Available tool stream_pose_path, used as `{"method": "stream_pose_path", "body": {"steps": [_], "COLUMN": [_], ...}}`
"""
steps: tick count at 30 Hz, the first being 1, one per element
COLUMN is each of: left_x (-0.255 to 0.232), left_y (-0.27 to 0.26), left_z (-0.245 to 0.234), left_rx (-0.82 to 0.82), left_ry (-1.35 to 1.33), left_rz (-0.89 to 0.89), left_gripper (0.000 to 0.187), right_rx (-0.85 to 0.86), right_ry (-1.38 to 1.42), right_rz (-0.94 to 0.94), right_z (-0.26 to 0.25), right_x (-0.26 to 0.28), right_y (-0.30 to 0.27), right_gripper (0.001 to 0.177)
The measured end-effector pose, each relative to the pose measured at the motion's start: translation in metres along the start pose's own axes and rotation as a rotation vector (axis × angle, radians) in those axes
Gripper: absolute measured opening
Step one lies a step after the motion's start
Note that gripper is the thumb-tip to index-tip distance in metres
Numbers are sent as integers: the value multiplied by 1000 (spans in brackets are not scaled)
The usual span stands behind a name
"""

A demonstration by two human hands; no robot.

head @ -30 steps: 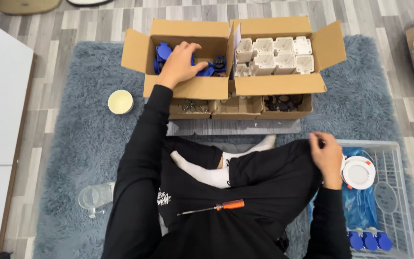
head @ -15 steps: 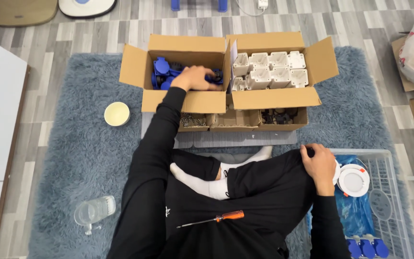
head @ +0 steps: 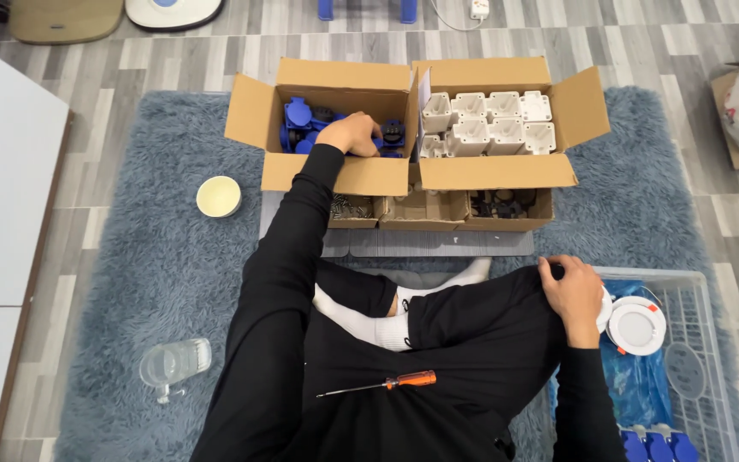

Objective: Assembling electrical sockets by fitting covers onto bases and securing them with a screwdriver

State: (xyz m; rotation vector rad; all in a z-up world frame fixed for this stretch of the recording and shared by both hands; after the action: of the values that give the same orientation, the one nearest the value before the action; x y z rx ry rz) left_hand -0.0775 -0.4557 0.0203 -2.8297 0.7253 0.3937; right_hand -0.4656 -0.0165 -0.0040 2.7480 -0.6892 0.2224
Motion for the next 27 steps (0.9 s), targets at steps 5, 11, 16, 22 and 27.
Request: {"method": "stream_pose_path", "body": {"steps": [5, 11, 16, 22, 27], "left_x": [-14, -16, -15, -64, -95], "left_y": [-35, -97, -132, -241, -288], "left_z": [-29, -77, -77, -87, -24], "left_rx": [-148, -355, -602, -551, -478], "left_ry": [-107, -435, -972, -1397, -1313], "left_rz": [29, 50, -122, 110, 233], "left_gripper": [41, 34, 40, 57, 66], "right_rx": [-23, -35, -49, -281, -153], "right_ry": [20, 20, 66, 594, 747], "right_rz": [-10, -10, -9, -232, -496], "right_z": [5, 13, -1, -55, -108], "right_x": [-4, -10, -4, 38, 112], "right_y": [-1, 1, 1, 23, 53], "right_gripper": [42, 43, 39, 8, 12]}}
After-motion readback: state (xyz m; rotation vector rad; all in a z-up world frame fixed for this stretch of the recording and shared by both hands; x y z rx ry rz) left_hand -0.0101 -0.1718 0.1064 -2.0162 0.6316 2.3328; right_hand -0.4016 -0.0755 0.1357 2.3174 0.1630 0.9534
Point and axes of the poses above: each hand's wrist, its own y-axis towards the middle knuckle, its own z-axis out of the palm, x = y × z, the point moved 2 cm from there along y, towards the middle knuckle, and after that the axes turned 12 degrees about -x, right-handed, at the moved point
